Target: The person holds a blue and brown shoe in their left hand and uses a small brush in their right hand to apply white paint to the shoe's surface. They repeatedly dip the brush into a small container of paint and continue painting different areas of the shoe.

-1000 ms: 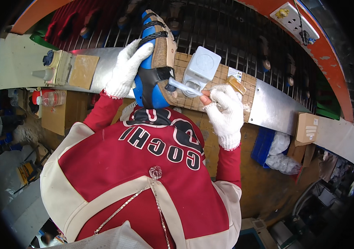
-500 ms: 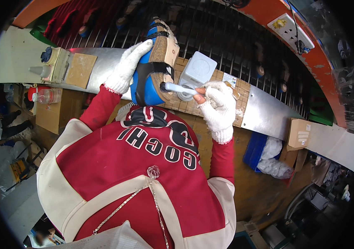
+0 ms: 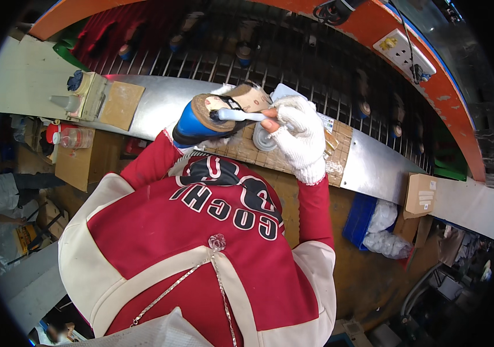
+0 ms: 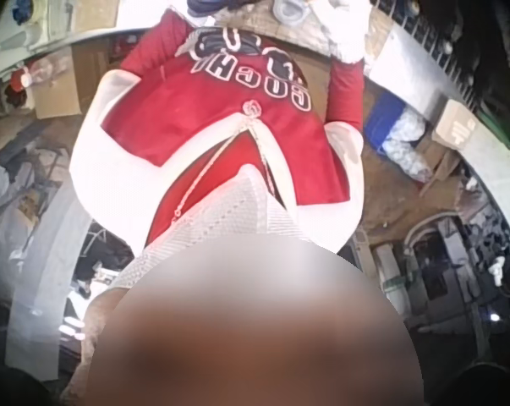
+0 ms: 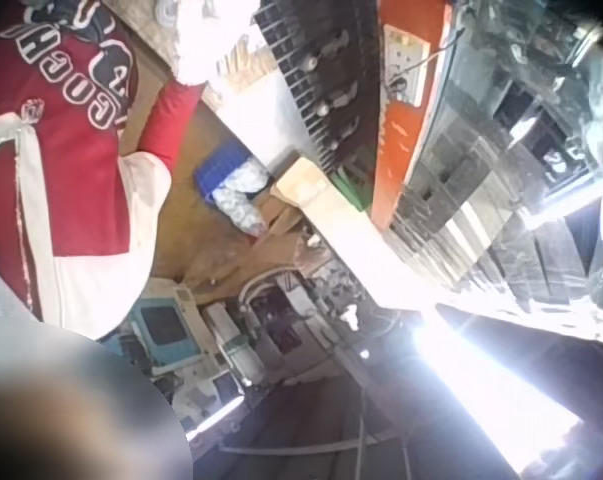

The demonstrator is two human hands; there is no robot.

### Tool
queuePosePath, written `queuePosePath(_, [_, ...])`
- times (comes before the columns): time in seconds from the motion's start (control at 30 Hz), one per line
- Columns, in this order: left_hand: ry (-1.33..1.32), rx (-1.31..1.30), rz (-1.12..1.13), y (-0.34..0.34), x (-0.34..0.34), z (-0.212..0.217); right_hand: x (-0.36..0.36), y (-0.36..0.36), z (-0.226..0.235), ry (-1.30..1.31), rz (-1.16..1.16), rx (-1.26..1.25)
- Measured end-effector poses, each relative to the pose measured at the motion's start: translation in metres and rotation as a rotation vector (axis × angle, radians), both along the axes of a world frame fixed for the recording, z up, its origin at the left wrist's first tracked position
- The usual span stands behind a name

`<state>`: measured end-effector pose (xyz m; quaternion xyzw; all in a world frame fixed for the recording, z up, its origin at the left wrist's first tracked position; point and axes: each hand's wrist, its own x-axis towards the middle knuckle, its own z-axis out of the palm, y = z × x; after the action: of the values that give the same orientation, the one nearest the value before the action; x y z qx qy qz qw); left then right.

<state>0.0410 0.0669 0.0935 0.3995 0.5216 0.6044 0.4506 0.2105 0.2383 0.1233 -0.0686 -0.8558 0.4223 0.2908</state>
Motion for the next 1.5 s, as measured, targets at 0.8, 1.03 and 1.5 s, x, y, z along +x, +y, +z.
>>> queuePosePath(0.8, [-0.993,0.005,-0.107,-0.003,-0.023,-0.041,-0.002,0.009,-0.005,-0.02,-0.531,0.283])
queuePosePath(1.03, [-1.225,0.091,-0.038,0.01,-0.023,-0.058,-0.003,-0.005,-0.023,0.158,-0.495,0.359])
queuePosePath(1.5, [-0.392,0.028,0.661,0.069,-0.005,-0.056,-0.039,-0.032,-0.083,0.467,-0.325,-0.998])
